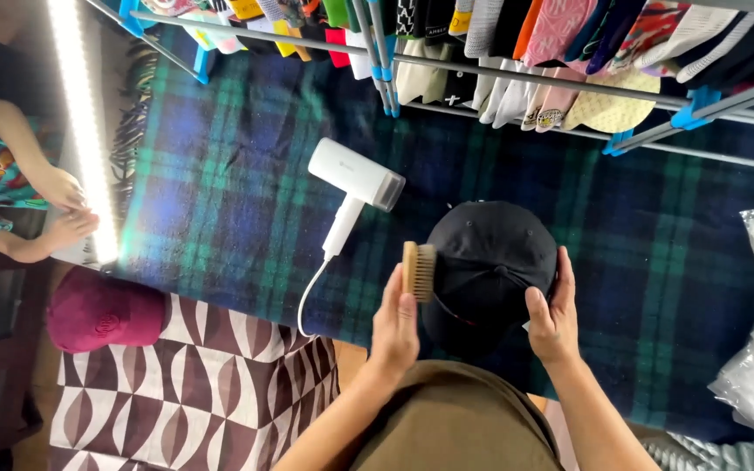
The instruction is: Cleaning and reshaping a black baseball cap using a hair dryer, a brush, and a wooden shaping block.
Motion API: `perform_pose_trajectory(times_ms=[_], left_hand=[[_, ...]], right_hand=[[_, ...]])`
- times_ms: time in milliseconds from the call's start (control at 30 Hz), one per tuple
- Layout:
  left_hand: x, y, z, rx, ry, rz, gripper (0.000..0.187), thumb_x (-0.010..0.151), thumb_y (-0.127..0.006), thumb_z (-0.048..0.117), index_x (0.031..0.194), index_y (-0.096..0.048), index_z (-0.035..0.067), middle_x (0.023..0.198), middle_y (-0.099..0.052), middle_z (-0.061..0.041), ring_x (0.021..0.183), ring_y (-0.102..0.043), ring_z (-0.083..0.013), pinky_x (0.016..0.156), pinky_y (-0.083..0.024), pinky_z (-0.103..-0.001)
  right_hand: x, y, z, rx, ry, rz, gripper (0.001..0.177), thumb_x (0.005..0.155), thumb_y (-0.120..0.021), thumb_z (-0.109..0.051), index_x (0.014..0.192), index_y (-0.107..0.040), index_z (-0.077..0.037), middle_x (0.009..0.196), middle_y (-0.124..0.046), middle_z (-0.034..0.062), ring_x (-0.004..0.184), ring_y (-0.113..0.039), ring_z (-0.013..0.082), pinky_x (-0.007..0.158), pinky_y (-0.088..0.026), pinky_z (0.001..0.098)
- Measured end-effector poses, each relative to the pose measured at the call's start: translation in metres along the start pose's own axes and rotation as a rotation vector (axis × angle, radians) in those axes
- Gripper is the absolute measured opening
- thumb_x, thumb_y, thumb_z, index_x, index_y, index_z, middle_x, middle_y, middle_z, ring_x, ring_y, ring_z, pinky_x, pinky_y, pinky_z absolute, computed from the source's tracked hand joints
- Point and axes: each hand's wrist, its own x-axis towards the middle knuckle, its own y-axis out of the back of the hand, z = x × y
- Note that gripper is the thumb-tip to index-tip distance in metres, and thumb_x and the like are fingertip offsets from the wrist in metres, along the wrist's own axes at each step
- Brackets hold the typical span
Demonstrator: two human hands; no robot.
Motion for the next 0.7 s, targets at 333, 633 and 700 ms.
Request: perform_pose_trajectory(times_ms=[333, 633, 700], left_hand=[[0.0, -0.01, -0.011, 0.032, -0.205, 0.09, 0.054, 0.109, -0.037, 0.036, 0.157, -0.042, 0.012, 0.136, -0.065, -0.027, 0.117, -0.066, -0.0433, 0.091, -0.058, -0.051], [-0.027, 0.019, -0.004, -0.054, 0.1, 0.029, 0.044, 0.096, -0.059, 0.022, 0.134, -0.05, 0.004, 0.12, -0.066, -0.014, 0.099, -0.065, -0.0226, 0.086, -0.053, -0.034], [-0.048, 0.009, 0.011, -0.839, 0.18, -0.158, 0.034, 0.101, -0.058, 0.007, 0.127, -0.035, 0.005, 0.111, -0.06, -0.016, 0.099, -0.061, -0.0191, 0.093, -0.051, -0.033]], right_hand=[[-0.008, -0.002, 0.0, -0.035, 0.016, 0.03, 0.082, 0.103, -0.051, -0.043, 0.166, -0.015, -0.007, 0.159, -0.033, 0.0325, 0.142, -0.04, 0.0476, 0.115, -0.034, 0.0581], [-0.059, -0.017, -0.108, -0.289, 0.335, 0.148, 0.021, 0.084, -0.069, 0.006, 0.103, -0.063, 0.001, 0.1, -0.067, 0.014, 0.069, -0.051, 0.0194, 0.065, -0.045, 0.029], [-0.072, -0.033, -0.122, -0.087, -0.059, -0.371, 0.056, 0.075, -0.078, -0.012, 0.128, -0.062, -0.007, 0.105, -0.074, 0.005, 0.09, -0.071, 0.0148, 0.082, -0.058, 0.028]])
